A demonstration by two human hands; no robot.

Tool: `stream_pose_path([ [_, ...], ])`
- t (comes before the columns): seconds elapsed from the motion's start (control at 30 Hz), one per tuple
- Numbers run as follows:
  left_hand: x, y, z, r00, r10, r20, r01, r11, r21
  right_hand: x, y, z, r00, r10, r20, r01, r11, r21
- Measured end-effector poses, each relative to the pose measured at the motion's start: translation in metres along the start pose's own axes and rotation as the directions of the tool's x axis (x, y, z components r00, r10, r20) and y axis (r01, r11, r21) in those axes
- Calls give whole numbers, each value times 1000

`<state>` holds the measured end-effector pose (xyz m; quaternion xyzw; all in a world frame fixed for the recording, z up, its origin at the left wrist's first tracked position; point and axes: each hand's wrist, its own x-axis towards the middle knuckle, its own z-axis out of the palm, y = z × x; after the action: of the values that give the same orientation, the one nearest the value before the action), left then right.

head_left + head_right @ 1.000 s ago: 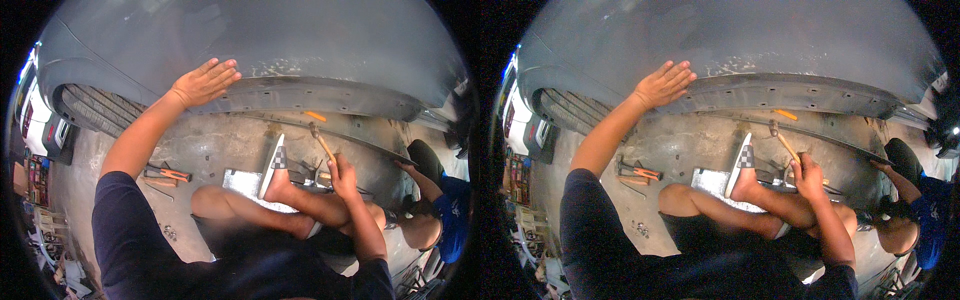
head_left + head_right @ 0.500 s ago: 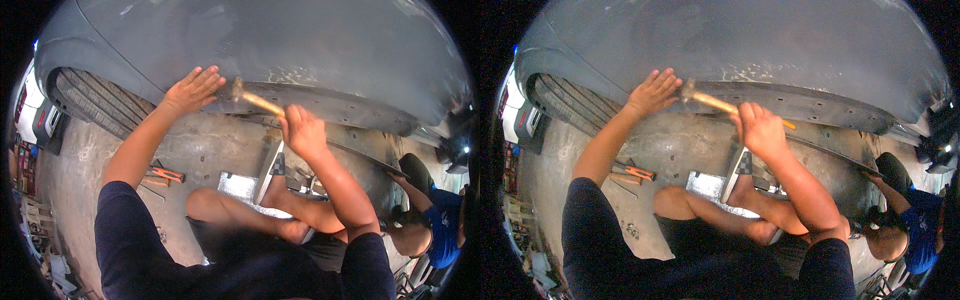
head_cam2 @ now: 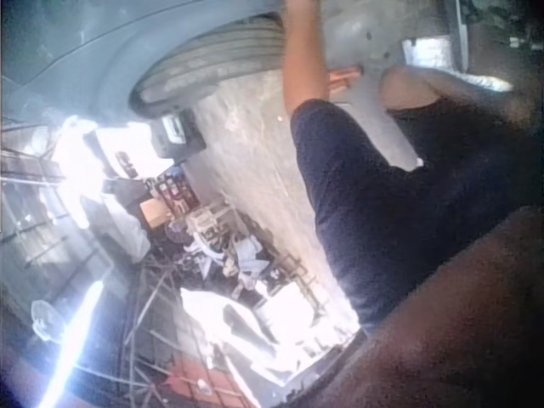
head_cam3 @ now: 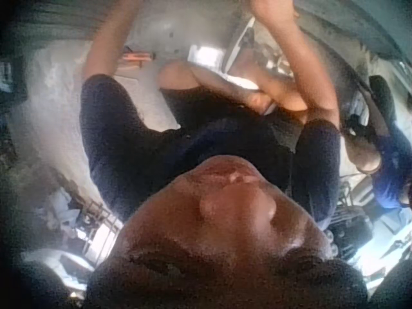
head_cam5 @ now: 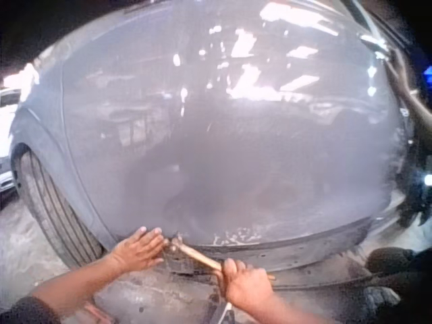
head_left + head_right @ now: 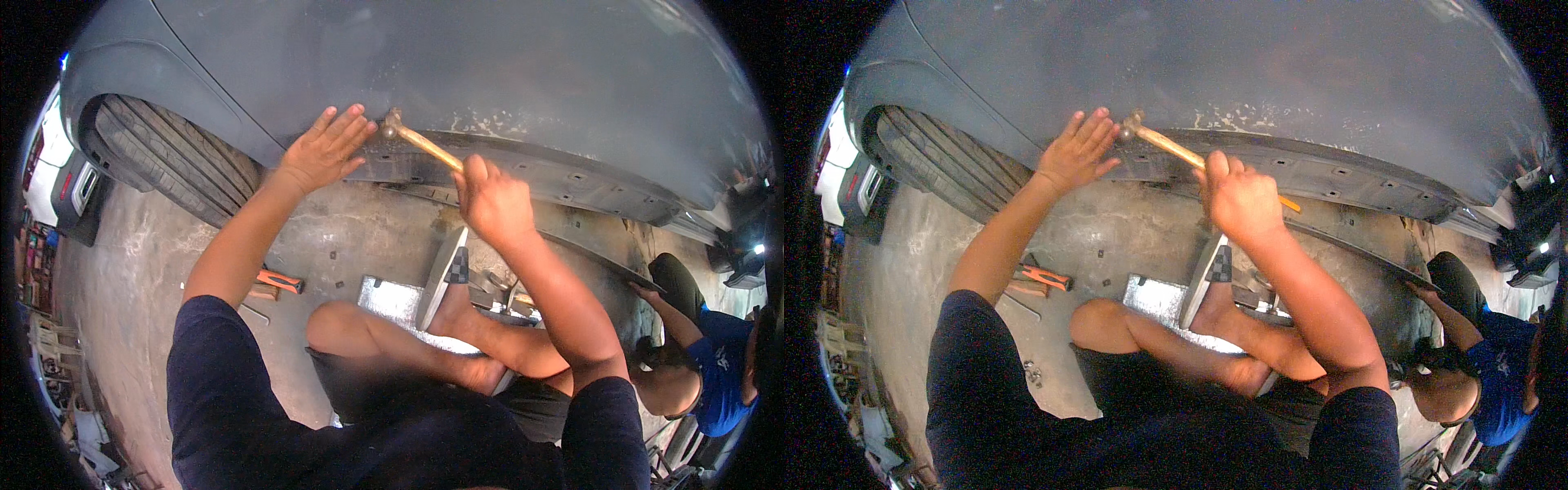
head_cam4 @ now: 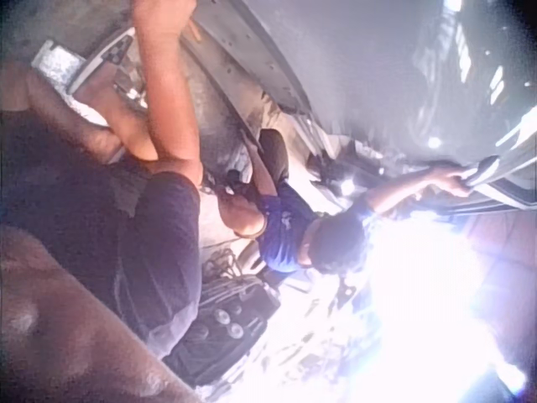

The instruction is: The person aligns and secures a plastic trim piece to the lower edge of a car bumper using a hammer. They then use a metal scraper to smooth the bumper surface.

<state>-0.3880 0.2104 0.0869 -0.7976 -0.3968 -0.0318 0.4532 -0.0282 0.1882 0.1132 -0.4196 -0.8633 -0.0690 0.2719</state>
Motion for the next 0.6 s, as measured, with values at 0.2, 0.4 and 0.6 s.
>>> stream_pose_path([
  [0.2,-13,22,-8,967,-254,13,254,961,-112,13,4,3,991,47,126,-42,998,-43],
  [0.4,20,53,-55,634,-771,59,740,583,-337,-2,-10,-21,975,-219,-36,222,970,103],
  [0.6,56,10,-76,200,-978,53,846,145,-513,-28,3,-31,996,-93,-8,93,989,116],
])
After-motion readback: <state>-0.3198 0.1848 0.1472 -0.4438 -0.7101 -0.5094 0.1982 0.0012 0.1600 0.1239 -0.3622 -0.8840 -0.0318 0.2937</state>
